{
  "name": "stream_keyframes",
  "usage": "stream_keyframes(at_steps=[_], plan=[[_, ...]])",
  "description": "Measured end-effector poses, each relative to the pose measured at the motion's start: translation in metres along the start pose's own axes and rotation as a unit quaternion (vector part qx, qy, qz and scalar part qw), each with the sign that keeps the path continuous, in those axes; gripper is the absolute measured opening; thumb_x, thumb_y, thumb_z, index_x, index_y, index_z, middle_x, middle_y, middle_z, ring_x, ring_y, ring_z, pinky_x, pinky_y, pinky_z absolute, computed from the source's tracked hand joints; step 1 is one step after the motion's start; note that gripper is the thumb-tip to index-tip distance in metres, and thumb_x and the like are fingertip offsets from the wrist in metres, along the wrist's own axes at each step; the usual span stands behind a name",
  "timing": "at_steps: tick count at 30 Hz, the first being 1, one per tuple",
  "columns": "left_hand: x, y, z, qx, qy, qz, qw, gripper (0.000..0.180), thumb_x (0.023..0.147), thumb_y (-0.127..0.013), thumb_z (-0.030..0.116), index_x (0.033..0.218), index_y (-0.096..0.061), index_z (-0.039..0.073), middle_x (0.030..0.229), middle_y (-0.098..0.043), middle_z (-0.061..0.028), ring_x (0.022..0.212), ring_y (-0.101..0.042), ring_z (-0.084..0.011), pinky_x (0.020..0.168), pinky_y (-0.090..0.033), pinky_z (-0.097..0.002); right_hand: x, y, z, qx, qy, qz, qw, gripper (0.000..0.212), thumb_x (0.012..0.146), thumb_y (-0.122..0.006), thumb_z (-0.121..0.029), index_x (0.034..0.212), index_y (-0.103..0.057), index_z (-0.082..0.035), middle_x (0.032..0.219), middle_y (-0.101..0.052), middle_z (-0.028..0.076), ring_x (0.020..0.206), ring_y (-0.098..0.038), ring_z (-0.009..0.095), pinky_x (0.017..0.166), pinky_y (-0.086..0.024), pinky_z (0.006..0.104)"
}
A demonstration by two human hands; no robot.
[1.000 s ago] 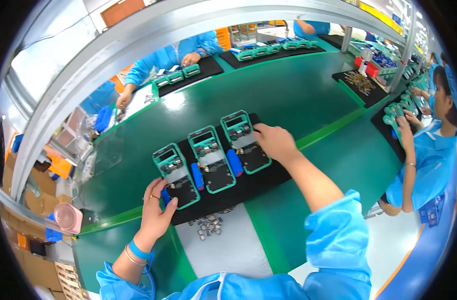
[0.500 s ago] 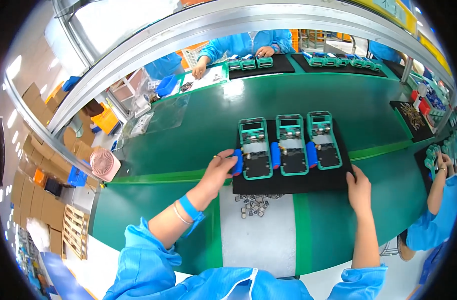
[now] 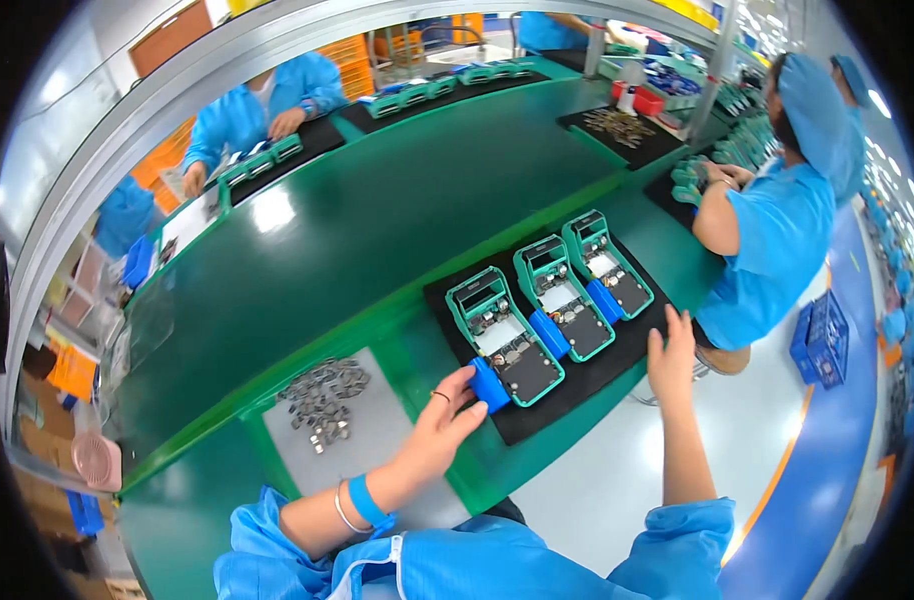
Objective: The person assembles small electronic components and batteries into plastic device housings by hand, inserting them onto circuit boards and securing them with screws.
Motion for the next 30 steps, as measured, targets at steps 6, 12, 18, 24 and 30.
stream_keyframes(at_steps=[6, 12, 18, 24, 30], plan=[[0.009, 0.009, -0.022, -0.054, -0.015, -0.053, 0.997, 0.073, 0.100, -0.061, 0.021, 0.154, -0.018, -0.002, 0.154, -0.029, -0.0192, 0.145, -0.030, -0.0326, 0.116, -0.032, -0.0412, -0.100, -0.035, -0.169, 0.125, 0.157, -0.101, 0.974, 0.082, 0.074, -0.082, -0.024, 0.146, -0.044, -0.010, 0.156, -0.031, 0.021, 0.144, -0.027, 0.044, 0.116, -0.025, 0.0544], [-0.012, 0.029, -0.038, 0.101, -0.052, -0.039, 0.993, 0.079, 0.094, -0.067, 0.030, 0.153, -0.024, 0.000, 0.154, -0.035, -0.0188, 0.138, -0.041, -0.0323, 0.108, -0.042, -0.0422, -0.112, -0.064, -0.201, 0.011, 0.209, -0.143, 0.967, 0.087, 0.072, -0.078, -0.020, 0.147, -0.038, -0.004, 0.152, -0.034, 0.027, 0.140, -0.032, 0.047, 0.111, -0.026, 0.0561], [-0.051, 0.059, -0.024, 0.183, -0.046, -0.066, 0.980, 0.069, 0.097, -0.058, 0.021, 0.155, -0.024, 0.006, 0.158, -0.025, -0.0181, 0.145, -0.030, -0.0319, 0.117, -0.030, -0.0419, -0.089, -0.087, -0.148, -0.001, 0.192, -0.130, 0.973, 0.077, 0.087, -0.061, -0.017, 0.155, -0.028, -0.005, 0.162, -0.022, 0.023, 0.148, -0.020, 0.045, 0.120, -0.016, 0.0535], [-0.090, 0.100, -0.018, 0.225, -0.072, -0.026, 0.971, 0.066, 0.096, -0.056, 0.021, 0.153, -0.026, 0.005, 0.156, -0.027, -0.0197, 0.142, -0.033, -0.0348, 0.115, -0.033, -0.0432, -0.063, -0.110, -0.127, -0.013, 0.203, -0.085, 0.975, 0.075, 0.088, -0.059, -0.014, 0.156, -0.029, -0.009, 0.162, -0.023, 0.019, 0.148, -0.020, 0.043, 0.121, -0.015, 0.0521], [-0.090, 0.084, -0.014, 0.270, -0.130, -0.066, 0.952, 0.051, 0.097, -0.055, 0.019, 0.143, -0.041, 0.003, 0.137, -0.049, -0.0209, 0.125, -0.048, -0.0384, 0.106, -0.039, -0.0459, -0.087, -0.082, -0.251, 0.025, 0.274, -0.120, 0.954, 0.070, 0.086, -0.059, -0.009, 0.152, -0.037, -0.006, 0.160, -0.027, 0.020, 0.148, -0.023, 0.040, 0.120, -0.016, 0.0492]])
Point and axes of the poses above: each hand's wrist, its own x-axis towards the middle knuckle, its own y-axis out of the back of the hand, z = x × y, the point moved 8 cm from there along x, towards the middle knuckle
